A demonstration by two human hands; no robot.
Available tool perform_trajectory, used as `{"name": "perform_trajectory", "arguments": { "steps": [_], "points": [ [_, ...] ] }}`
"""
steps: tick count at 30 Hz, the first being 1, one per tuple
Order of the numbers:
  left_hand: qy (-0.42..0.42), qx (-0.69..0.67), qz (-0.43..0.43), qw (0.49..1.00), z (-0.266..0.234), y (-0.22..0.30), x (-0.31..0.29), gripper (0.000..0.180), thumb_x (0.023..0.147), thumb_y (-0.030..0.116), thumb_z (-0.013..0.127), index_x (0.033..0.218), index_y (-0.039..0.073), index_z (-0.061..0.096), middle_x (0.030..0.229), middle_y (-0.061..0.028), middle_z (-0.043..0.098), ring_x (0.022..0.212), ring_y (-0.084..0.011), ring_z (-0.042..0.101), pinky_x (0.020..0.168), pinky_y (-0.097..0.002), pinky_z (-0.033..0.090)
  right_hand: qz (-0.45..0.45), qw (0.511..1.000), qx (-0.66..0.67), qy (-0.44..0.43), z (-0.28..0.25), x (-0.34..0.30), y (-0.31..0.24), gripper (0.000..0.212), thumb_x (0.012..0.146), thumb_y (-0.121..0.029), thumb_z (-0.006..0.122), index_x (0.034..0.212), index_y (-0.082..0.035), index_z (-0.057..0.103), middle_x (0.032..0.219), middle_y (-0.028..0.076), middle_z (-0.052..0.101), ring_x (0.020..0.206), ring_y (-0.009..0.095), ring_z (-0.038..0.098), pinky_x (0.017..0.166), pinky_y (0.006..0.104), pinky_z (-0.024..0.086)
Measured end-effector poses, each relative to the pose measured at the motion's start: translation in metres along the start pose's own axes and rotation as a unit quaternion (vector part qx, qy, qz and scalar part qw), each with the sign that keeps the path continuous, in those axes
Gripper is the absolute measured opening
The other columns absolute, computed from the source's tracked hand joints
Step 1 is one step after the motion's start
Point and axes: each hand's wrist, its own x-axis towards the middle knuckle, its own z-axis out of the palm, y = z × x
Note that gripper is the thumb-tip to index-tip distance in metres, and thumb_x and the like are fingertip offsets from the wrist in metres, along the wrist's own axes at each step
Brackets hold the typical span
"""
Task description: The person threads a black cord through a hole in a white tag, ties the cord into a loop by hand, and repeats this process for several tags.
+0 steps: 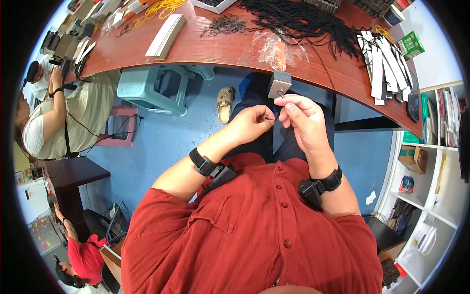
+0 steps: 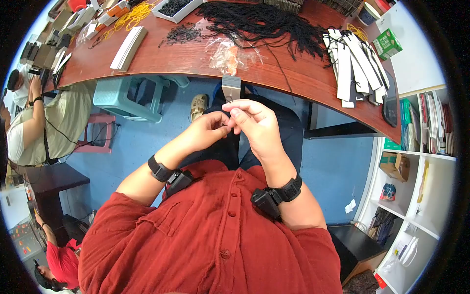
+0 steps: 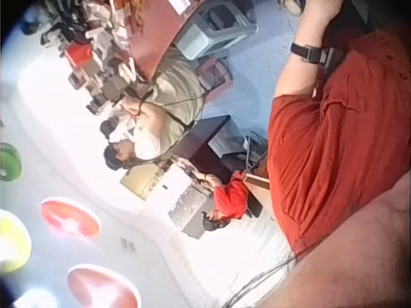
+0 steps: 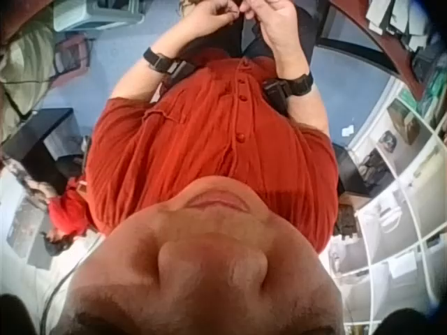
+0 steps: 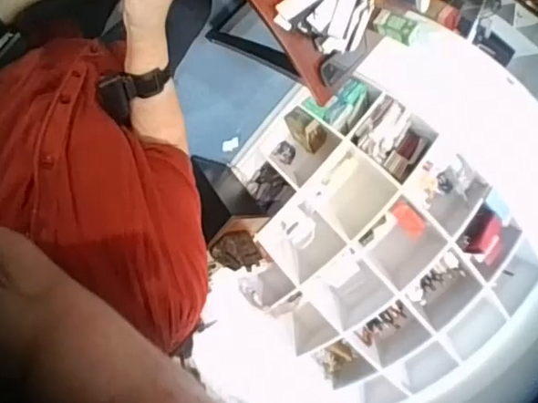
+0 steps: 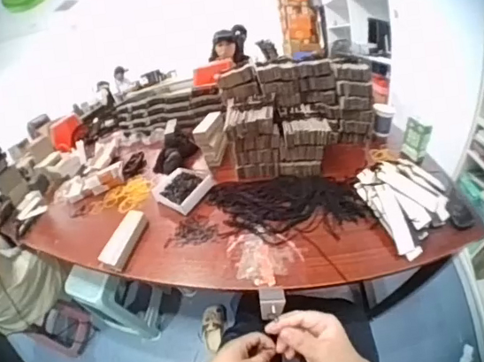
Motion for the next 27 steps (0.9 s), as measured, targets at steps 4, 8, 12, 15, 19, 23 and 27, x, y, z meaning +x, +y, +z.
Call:
{"name": "perform_trajectory", "arguments": {
  "steps": [4, 8, 12, 15, 19, 23, 27],
  "points": [
    [-0.006, 0.010, 0.006, 1.000, 0.002, -0.001, 0.000, 0.009, 0.081, 0.010, 0.058, 0.084, 0.002, 0.056, 0.068, 0.0028, 0.051, 0.063, -0.0051, 0.045, 0.058, -0.0224, 0.040, -0.035, 0.999, -0.027, 0.013, 0.000, 0.003, 0.006, 0.014, 0.088, -0.010, 0.055, 0.092, 0.001, 0.063, 0.079, 0.005, 0.062, 0.070, 0.009, 0.058, 0.063, 0.0204, 0.048],
    [0.017, 0.018, -0.010, 1.000, -0.002, 0.003, 0.002, 0.009, 0.080, 0.010, 0.059, 0.083, 0.002, 0.055, 0.067, 0.0014, 0.051, 0.063, -0.0064, 0.046, 0.058, -0.0231, 0.040, -0.034, 0.998, -0.052, 0.000, 0.001, 0.011, 0.006, 0.013, 0.088, -0.008, 0.055, 0.093, 0.002, 0.062, 0.082, 0.006, 0.063, 0.072, 0.010, 0.060, 0.066, 0.0219, 0.049],
    [0.027, 0.165, 0.054, 0.984, -0.008, 0.006, -0.004, 0.013, 0.078, 0.010, 0.062, 0.088, 0.003, 0.056, 0.072, -0.0032, 0.053, 0.066, -0.0109, 0.050, 0.062, -0.0247, 0.043, 0.026, 0.998, -0.008, 0.052, -0.007, 0.007, 0.018, 0.008, 0.087, -0.006, 0.056, 0.089, 0.001, 0.058, 0.079, 0.006, 0.061, 0.066, 0.009, 0.058, 0.060, 0.0209, 0.048],
    [0.138, 0.345, 0.197, 0.907, -0.010, 0.032, -0.009, 0.028, 0.072, 0.008, 0.068, 0.098, 0.003, 0.057, 0.089, -0.0118, 0.054, 0.077, -0.0219, 0.056, 0.071, -0.0293, 0.048, 0.007, 0.996, -0.036, 0.087, -0.008, 0.005, 0.023, 0.006, 0.087, -0.007, 0.056, 0.086, -0.001, 0.054, 0.075, 0.004, 0.058, 0.062, 0.007, 0.054, 0.057, 0.0194, 0.045],
    [0.204, 0.268, 0.268, 0.903, -0.002, 0.063, -0.015, 0.050, 0.073, 0.001, 0.065, 0.121, 0.005, 0.050, 0.104, -0.0122, 0.050, 0.089, -0.0234, 0.054, 0.079, -0.0313, 0.046, -0.038, 0.982, -0.145, 0.113, 0.001, -0.007, 0.014, 0.021, 0.086, -0.006, 0.056, 0.106, 0.000, 0.055, 0.072, 0.001, 0.056, 0.060, 0.005, 0.051, 0.055, 0.0177, 0.043],
    [0.194, 0.268, 0.300, 0.895, 0.003, 0.062, -0.014, 0.052, 0.074, -0.002, 0.062, 0.124, 0.003, 0.048, 0.109, -0.0127, 0.050, 0.097, -0.0229, 0.053, 0.083, -0.0300, 0.043, -0.052, 0.972, -0.203, 0.110, 0.001, -0.010, 0.011, 0.037, 0.086, -0.006, 0.057, 0.122, -0.002, 0.052, 0.073, 0.001, 0.058, 0.060, 0.004, 0.052, 0.055, 0.0184, 0.045],
    [0.196, 0.269, 0.308, 0.891, 0.003, 0.062, -0.019, 0.050, 0.073, -0.003, 0.061, 0.122, 0.003, 0.050, 0.109, -0.0130, 0.051, 0.097, -0.0239, 0.053, 0.083, -0.0310, 0.044, -0.042, 0.974, -0.191, 0.111, 0.004, -0.013, 0.010, 0.033, 0.086, -0.005, 0.056, 0.118, -0.002, 0.055, 0.074, 0.002, 0.059, 0.061, 0.004, 0.053, 0.056, 0.0191, 0.046]
  ]
}}
